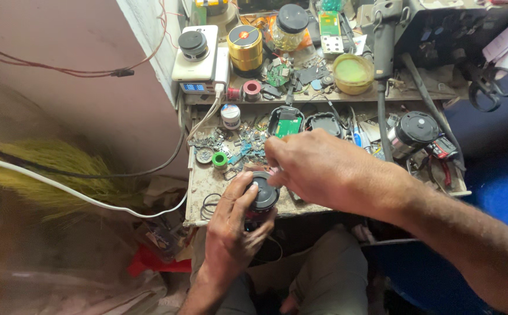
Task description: The person uses tweezers to place a small component onto a red cylindrical device, then secures a black circular cover over it. They use a small screwdriver to tighten a screw on the cover, completing the assembly.
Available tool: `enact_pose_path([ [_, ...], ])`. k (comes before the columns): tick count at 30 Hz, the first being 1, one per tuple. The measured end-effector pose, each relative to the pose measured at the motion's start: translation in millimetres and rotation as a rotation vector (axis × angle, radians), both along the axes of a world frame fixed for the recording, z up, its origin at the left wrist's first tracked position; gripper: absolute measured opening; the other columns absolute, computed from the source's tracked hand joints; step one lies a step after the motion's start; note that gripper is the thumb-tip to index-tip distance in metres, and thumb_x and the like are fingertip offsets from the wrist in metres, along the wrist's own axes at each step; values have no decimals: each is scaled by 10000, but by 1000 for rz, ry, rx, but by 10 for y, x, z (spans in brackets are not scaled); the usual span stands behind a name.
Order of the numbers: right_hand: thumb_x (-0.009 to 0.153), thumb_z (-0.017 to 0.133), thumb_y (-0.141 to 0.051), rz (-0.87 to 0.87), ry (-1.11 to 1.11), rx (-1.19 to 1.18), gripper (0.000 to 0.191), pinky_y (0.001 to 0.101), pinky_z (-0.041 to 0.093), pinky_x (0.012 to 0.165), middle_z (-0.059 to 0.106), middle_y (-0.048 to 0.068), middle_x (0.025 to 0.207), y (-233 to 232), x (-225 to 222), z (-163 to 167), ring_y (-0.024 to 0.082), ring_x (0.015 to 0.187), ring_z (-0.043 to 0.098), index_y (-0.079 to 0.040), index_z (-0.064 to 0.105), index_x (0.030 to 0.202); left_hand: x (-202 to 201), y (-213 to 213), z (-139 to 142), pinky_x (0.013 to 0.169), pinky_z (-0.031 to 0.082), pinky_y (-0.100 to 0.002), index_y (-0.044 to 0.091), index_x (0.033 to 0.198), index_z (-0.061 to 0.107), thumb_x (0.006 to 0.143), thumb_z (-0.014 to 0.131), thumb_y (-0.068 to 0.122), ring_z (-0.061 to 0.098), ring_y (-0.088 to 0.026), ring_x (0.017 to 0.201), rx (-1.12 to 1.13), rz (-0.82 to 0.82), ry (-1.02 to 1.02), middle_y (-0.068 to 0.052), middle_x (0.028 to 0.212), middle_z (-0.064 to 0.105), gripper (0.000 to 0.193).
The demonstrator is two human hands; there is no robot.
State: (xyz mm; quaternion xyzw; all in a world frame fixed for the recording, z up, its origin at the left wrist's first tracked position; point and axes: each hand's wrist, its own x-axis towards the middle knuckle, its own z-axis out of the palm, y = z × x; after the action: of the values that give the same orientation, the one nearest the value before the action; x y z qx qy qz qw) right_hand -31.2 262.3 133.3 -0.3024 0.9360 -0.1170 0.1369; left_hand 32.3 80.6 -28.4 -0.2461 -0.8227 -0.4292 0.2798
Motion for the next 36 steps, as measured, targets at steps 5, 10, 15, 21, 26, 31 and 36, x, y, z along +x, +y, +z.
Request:
enact_pose_path([
  [5, 892, 690, -240, -78, -78, 67, 262, 476, 524, 795, 653, 137, 965, -51, -20, 7, 363, 949, 664, -58, 572, 1039, -10, 7, -15, 1100, 518, -468, 10, 1287, 566, 752, 886, 94, 592, -411, 1327, -12, -4, 18, -223, 1413, 580, 629],
  [10, 852, 717, -228, 63, 13, -99, 333, 484, 515, 785, 677, 144, 996, -8, -18, 21, 381, 966, 673, -52, 582, 1100, -15, 6, -30, 1099, 522, -467, 16, 1296, 565, 765, 888, 92, 590, -408, 1328, -9, 0, 37, -218, 1413, 580, 627],
  [15, 894, 692, -297, -52, 4, 31, 324, 476, 519, 834, 693, 159, 983, -53, -20, 68, 367, 988, 669, -59, 570, 1077, -29, 23, -34, 1104, 527, -466, 21, 1293, 563, 781, 881, 90, 592, -408, 1333, 14, -17, 42, -210, 1412, 581, 606],
  [21, 966, 672, -324, -92, -83, 155, 358, 455, 482, 950, 701, 145, 1136, -94, -4, 72, 340, 1114, 645, -91, 551, 1210, -17, -1, -47, 1108, 518, -469, 20, 1294, 561, 781, 882, 88, 590, -411, 1332, 6, -13, 42, -213, 1414, 578, 609],
  [26, 871, 690, -199, 21, -106, 35, 363, 458, 471, 919, 661, 133, 1114, -34, -9, 47, 334, 1092, 626, -111, 551, 1196, -42, 1, -64, 1111, 518, -465, 22, 1312, 562, 780, 879, 84, 593, -406, 1328, 19, -12, 55, -209, 1420, 577, 622],
  [31, 859, 716, -258, 71, 53, -26, 361, 484, 496, 862, 696, 141, 1029, 4, -67, -10, 364, 1029, 665, -74, 587, 1142, -46, 8, -56, 1106, 521, -463, 28, 1315, 560, 778, 878, 82, 594, -405, 1329, 37, -18, 68, -206, 1418, 578, 627],
  [36, 870, 718, -250, 8, 13, 54, 205, 490, 520, 827, 694, 136, 859, 31, -68, -66, 362, 930, 684, -71, 668, 957, -44, 7, -72, 1097, 523, -458, 25, 1318, 560, 774, 882, 92, 598, -403, 1320, 28, -11, 71, -207, 1417, 580, 635],
])
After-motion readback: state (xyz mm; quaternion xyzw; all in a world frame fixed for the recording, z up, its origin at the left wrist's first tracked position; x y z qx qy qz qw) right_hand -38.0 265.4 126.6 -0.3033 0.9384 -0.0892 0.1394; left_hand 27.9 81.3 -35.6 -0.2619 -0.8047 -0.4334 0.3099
